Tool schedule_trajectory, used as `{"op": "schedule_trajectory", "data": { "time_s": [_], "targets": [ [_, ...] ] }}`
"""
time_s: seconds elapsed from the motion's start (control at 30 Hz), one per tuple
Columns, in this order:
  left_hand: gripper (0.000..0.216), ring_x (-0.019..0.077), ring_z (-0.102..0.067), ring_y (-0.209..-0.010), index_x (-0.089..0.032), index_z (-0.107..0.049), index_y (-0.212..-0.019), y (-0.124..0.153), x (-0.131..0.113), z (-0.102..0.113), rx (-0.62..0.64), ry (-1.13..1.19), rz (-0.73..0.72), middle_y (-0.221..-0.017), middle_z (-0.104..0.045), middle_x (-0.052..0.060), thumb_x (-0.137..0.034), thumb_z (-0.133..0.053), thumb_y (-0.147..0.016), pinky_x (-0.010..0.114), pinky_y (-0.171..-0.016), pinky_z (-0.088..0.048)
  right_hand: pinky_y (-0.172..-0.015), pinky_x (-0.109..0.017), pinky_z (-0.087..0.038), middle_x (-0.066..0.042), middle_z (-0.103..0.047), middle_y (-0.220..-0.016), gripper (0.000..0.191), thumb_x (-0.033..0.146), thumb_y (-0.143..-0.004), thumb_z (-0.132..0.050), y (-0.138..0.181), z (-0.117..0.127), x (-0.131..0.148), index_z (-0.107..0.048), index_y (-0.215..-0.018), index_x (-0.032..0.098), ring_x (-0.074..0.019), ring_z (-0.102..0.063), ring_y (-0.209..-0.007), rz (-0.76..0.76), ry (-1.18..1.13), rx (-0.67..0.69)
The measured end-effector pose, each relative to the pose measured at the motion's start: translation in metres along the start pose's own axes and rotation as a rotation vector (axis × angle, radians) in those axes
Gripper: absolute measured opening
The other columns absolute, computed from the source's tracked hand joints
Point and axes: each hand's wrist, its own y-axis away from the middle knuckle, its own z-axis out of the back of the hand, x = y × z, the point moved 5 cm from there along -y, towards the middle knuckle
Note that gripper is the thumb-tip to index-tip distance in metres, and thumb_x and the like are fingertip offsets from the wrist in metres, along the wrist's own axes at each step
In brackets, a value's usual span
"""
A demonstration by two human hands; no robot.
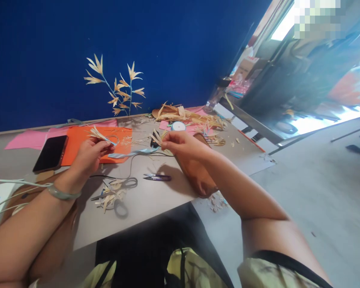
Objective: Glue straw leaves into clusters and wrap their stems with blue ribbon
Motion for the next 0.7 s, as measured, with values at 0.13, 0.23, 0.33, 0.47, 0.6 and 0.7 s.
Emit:
{"op": "schedule_trajectory", "data": {
  "time_s": [0.13, 0.23, 0.33, 0.47, 0.6, 0.7],
  "targets": [
    [0.024, 0.0109, -0.061, -0.055, -0.014, -0.059, -0.072, 0.001, 0.000, -0.001, 0.015, 0.018, 0.011, -0.062, -0.062, -0.001, -0.026, -0.072, -0.056, 0.025, -0.061, -0.052, -0.044, -0.019, -0.033, -0.002, -0.070, -0.074, 0.022, 0.035, -0.080, -0.067, -0.021, -0.003, -0.003, -0.057, -0.076, 0.016, -0.0051, -0.045, -0.047, -0.046, -0.337, -0.044],
    [0.024, 0.0113, -0.060, -0.055, -0.013, -0.059, -0.071, 0.002, 0.000, -0.003, 0.021, 0.018, 0.029, -0.061, -0.062, -0.001, -0.025, -0.073, -0.055, 0.025, -0.061, -0.052, -0.041, -0.018, -0.032, -0.002, -0.071, -0.072, 0.023, 0.035, -0.077, -0.070, -0.043, -0.017, -0.016, -0.056, -0.075, 0.016, -0.0041, -0.045, -0.044, -0.057, -0.490, -0.027],
    [0.024, 0.0115, -0.061, -0.055, -0.012, -0.060, -0.072, 0.002, -0.001, -0.006, 0.063, 0.017, 0.029, -0.061, -0.063, 0.000, -0.024, -0.073, -0.055, 0.025, -0.061, -0.052, -0.038, -0.016, -0.032, -0.002, -0.071, -0.072, 0.025, 0.035, -0.075, -0.072, -0.064, -0.030, -0.029, -0.056, -0.074, 0.016, -0.0037, -0.047, -0.043, -0.053, -0.574, -0.038],
    [0.025, 0.0112, -0.060, -0.054, -0.012, -0.060, -0.071, 0.001, 0.000, -0.006, 0.076, 0.016, 0.036, -0.061, -0.063, 0.000, -0.025, -0.074, -0.055, 0.025, -0.061, -0.052, -0.039, -0.016, -0.039, -0.002, -0.073, -0.073, 0.027, 0.030, -0.066, -0.078, -0.087, -0.046, -0.041, -0.059, -0.079, 0.015, -0.0047, -0.051, -0.044, -0.090, -0.660, -0.015],
    [0.024, 0.0114, -0.061, -0.053, -0.013, -0.061, -0.069, 0.001, 0.002, -0.005, 0.071, 0.008, 0.032, -0.061, -0.063, 0.000, -0.026, -0.074, -0.055, 0.025, -0.060, -0.052, -0.039, -0.016, -0.041, -0.002, -0.073, -0.071, 0.030, 0.023, -0.061, -0.081, -0.104, -0.058, -0.051, -0.060, -0.080, 0.015, -0.0060, -0.055, -0.045, -0.132, -0.651, -0.028],
    [0.023, 0.0117, -0.061, -0.053, -0.013, -0.060, -0.070, 0.001, 0.003, -0.005, 0.065, 0.014, 0.029, -0.061, -0.063, 0.000, -0.026, -0.074, -0.056, 0.026, -0.059, -0.052, -0.037, -0.016, -0.039, -0.001, -0.072, -0.067, 0.030, 0.021, -0.059, -0.082, -0.114, -0.067, -0.055, -0.060, -0.079, 0.016, -0.0067, -0.056, -0.045, -0.141, -0.623, -0.014]
  ]
}}
